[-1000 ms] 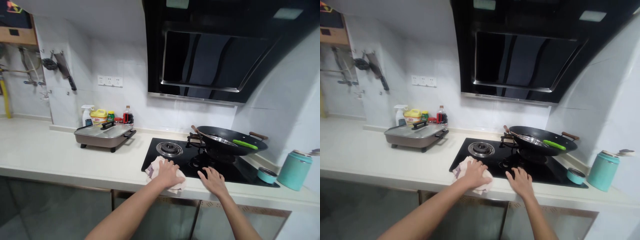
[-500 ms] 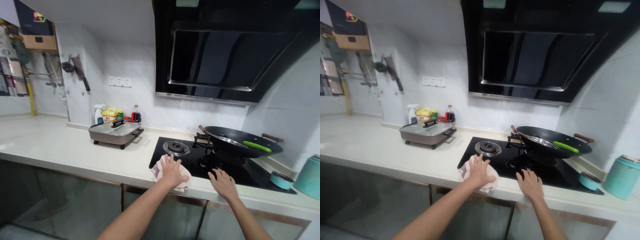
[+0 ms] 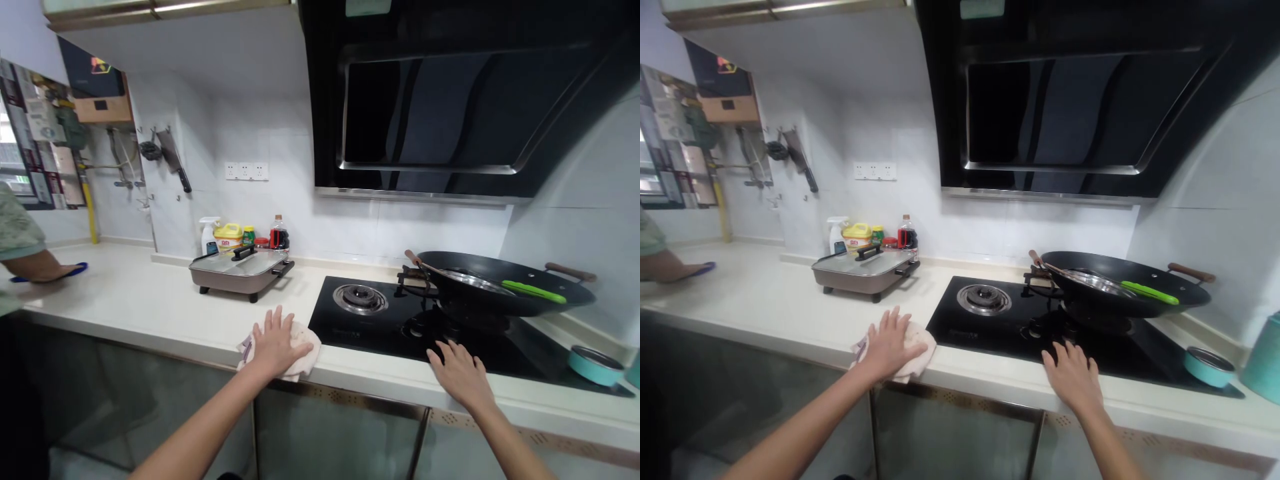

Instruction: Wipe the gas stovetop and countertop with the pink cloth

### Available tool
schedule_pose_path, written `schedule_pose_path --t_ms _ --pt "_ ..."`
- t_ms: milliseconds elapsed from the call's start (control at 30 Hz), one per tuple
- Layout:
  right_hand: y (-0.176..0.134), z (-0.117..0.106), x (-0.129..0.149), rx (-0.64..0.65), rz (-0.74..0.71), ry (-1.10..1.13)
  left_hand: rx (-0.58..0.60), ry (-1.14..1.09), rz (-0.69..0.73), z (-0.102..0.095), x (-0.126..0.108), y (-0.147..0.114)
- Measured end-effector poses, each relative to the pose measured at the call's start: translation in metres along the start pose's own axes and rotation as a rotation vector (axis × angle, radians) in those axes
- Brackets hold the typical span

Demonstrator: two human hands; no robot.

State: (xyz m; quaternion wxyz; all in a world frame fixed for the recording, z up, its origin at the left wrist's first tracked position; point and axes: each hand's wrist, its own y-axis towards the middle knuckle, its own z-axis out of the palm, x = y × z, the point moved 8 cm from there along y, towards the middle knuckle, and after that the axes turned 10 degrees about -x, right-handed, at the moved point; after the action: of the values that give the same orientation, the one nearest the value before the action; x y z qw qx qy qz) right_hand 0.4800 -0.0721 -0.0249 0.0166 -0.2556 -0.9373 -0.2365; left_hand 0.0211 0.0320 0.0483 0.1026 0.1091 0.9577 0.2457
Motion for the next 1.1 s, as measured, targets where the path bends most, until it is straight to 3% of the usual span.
schedule_pose_path --t_ms 133,333,500,733,1100 --pt "-0.001 0.005 -0.001 0.013 -0.008 -0.011 -0.02 0.074 0.043 -0.002 0.007 -0.016" --pt "0.001 0.01 -0.002 0.013 -0.042 -0.06 0.231 -0.016 -0.024 0.022 0.011 0.0" --pt "0.006 0.005 0.0 -0.019 -0.213 -0.064 0.379 -0.078 -0.051 0.04 -0.009 0.046" --pt "-0.001 -0.003 -0.011 -0.181 -0.227 0.026 0.303 -0.088 -0.06 0.088 -0.034 0.117" --pt "0.002 -0.007 -0.03 -0.205 -0.165 0.08 0.269 -0.112 -0.037 0.157 -0.044 0.235"
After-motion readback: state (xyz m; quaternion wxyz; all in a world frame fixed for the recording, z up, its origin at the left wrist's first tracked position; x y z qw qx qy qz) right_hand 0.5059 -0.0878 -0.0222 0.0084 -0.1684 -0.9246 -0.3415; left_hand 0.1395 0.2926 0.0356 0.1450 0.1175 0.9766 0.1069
